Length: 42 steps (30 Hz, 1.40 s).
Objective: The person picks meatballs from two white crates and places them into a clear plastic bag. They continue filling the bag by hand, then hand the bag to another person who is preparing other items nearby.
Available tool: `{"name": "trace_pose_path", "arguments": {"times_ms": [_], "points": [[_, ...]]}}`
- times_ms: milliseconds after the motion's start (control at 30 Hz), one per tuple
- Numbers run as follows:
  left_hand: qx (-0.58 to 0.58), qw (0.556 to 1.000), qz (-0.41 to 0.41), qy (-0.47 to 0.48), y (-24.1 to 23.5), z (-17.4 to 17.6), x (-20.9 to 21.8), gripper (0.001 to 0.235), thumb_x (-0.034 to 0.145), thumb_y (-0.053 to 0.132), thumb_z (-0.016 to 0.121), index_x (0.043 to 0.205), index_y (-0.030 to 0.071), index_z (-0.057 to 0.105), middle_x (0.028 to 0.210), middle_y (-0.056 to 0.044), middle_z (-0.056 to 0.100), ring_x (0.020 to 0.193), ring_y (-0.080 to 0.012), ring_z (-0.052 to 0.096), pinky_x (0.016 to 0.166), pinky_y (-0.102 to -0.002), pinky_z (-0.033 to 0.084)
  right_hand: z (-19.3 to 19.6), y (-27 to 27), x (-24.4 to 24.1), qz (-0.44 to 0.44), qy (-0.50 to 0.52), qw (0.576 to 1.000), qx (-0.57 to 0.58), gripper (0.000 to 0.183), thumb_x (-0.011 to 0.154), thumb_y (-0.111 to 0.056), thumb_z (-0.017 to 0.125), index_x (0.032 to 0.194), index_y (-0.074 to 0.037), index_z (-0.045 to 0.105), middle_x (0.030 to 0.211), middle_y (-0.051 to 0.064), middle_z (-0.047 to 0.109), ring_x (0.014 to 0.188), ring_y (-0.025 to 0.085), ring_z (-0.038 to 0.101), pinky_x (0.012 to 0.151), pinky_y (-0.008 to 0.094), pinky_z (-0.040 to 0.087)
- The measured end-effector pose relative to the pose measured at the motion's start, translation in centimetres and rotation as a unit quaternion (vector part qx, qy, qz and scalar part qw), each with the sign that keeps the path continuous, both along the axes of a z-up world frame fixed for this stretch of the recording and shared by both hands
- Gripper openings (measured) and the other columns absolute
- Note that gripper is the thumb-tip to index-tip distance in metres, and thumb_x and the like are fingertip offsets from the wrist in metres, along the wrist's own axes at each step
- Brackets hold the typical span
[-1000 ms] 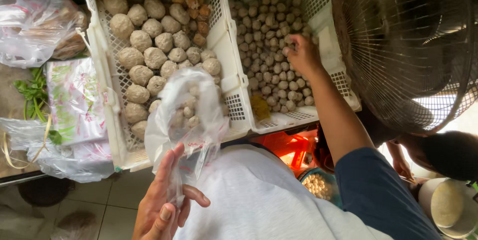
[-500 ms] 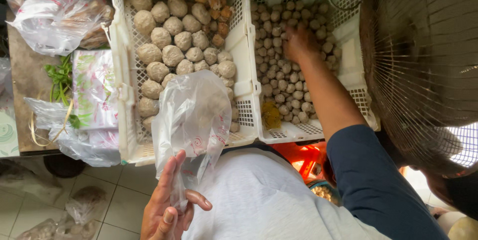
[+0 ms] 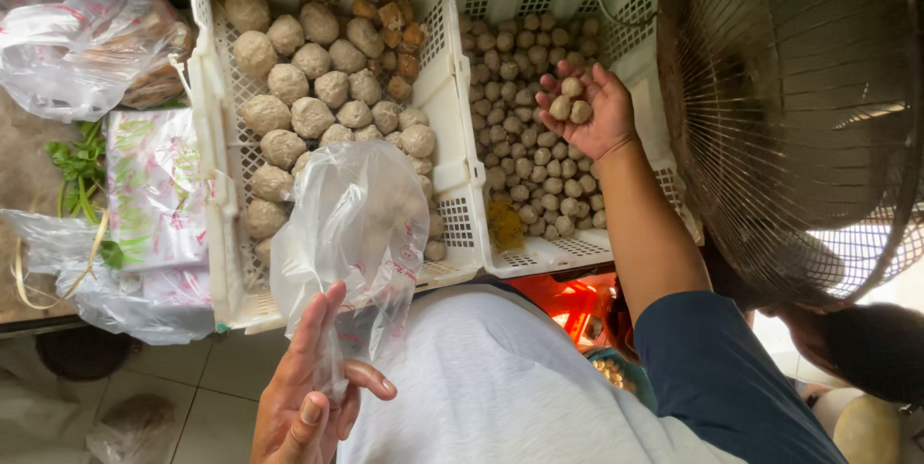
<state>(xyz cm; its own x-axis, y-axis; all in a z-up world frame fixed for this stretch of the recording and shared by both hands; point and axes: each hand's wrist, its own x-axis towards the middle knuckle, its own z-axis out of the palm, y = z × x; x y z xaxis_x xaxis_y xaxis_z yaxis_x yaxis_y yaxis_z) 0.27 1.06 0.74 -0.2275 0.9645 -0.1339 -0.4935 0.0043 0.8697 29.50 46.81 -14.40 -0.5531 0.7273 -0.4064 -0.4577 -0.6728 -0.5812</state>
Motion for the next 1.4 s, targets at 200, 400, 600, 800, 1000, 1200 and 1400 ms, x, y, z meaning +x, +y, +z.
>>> {"name": "trace_pose_path", "arguments": {"times_ms": [200,400,600,800,1000,1200,1400], "points": [[0.022,0.999,-0.022,-0.02,0.5,-0.1,-0.8,0.091,0.099,0.044,0.063,0.164,0.001,0.015,0.174,-0.023,0.015,0.09,-0.0309,0.074,0.047,-0.024,0.041,-0.7,0.0,-0.5,0.009,-0.195,0.973,0.126,0.025,0.101,-0.025,0.07,0.122,-0.015,0.059,0.114,0.005,0.063,0.102,0.022,0.064,0.081,0.04,0.057],[0.022,0.999,-0.013,-0.028,0.0,-0.3,-0.3,0.09,0.1,0.042,0.063,0.165,0.001,0.016,0.175,-0.023,0.016,0.092,-0.0313,0.074,0.047,-0.023,0.04,-4.0,1.8,-2.3,0.123,-0.572,0.654,0.479,0.034,0.093,-0.016,0.077,0.122,-0.008,0.061,0.105,0.009,0.064,0.094,0.027,0.064,0.082,0.046,0.055],[0.018,0.999,0.01,-0.025,-0.7,-0.4,0.2,0.089,0.1,0.04,0.064,0.164,0.002,0.016,0.175,-0.023,0.015,0.09,-0.032,0.075,0.047,-0.024,0.041,-4.2,2.9,-7.7,0.259,-0.614,0.456,0.589,0.057,0.083,0.01,0.062,0.133,-0.017,0.068,0.14,0.015,0.061,0.125,0.036,0.061,0.101,0.046,0.053],[0.005,0.999,0.04,-0.015,-1.5,-0.2,0.5,0.091,0.098,0.041,0.065,0.164,0.002,0.016,0.174,-0.023,0.015,0.089,-0.032,0.075,0.044,-0.023,0.039,-4.0,3.1,-9.1,0.313,-0.636,0.44,0.552,0.048,0.087,0.001,0.064,0.133,-0.013,0.066,0.142,0.021,0.055,0.123,0.041,0.058,0.1,0.048,0.051],[0.003,0.999,0.047,-0.012,-1.7,-0.3,0.6,0.091,0.098,0.043,0.064,0.164,0.001,0.018,0.175,-0.023,0.017,0.09,-0.0317,0.075,0.045,-0.023,0.039,-2.1,2.7,-6.4,0.129,-0.478,0.836,0.236,0.04,0.093,-0.02,0.07,0.131,-0.017,0.06,0.127,0.007,0.064,0.112,0.025,0.068,0.084,0.038,0.06],[0.008,1.0,0.021,-0.014,0.1,0.7,0.0,0.09,0.098,0.044,0.063,0.163,0.001,0.018,0.174,-0.022,0.017,0.089,-0.0306,0.075,0.046,-0.023,0.039,0.5,-4.2,-2.2,-0.033,0.048,0.998,0.035,0.036,0.099,-0.026,0.075,0.132,-0.019,0.062,0.124,0.002,0.064,0.117,0.019,0.066,0.087,0.031,0.062],[0.018,0.999,-0.026,0.0,1.8,2.1,-0.4,0.086,0.102,0.04,0.061,0.165,0.002,0.017,0.176,-0.021,0.018,0.092,-0.0275,0.073,0.052,-0.023,0.04,4.0,-13.7,-2.0,-0.049,0.087,0.995,0.004,0.041,0.098,-0.026,0.077,0.135,-0.024,0.06,0.125,-0.001,0.064,0.116,0.018,0.065,0.086,0.03,0.061]]}}
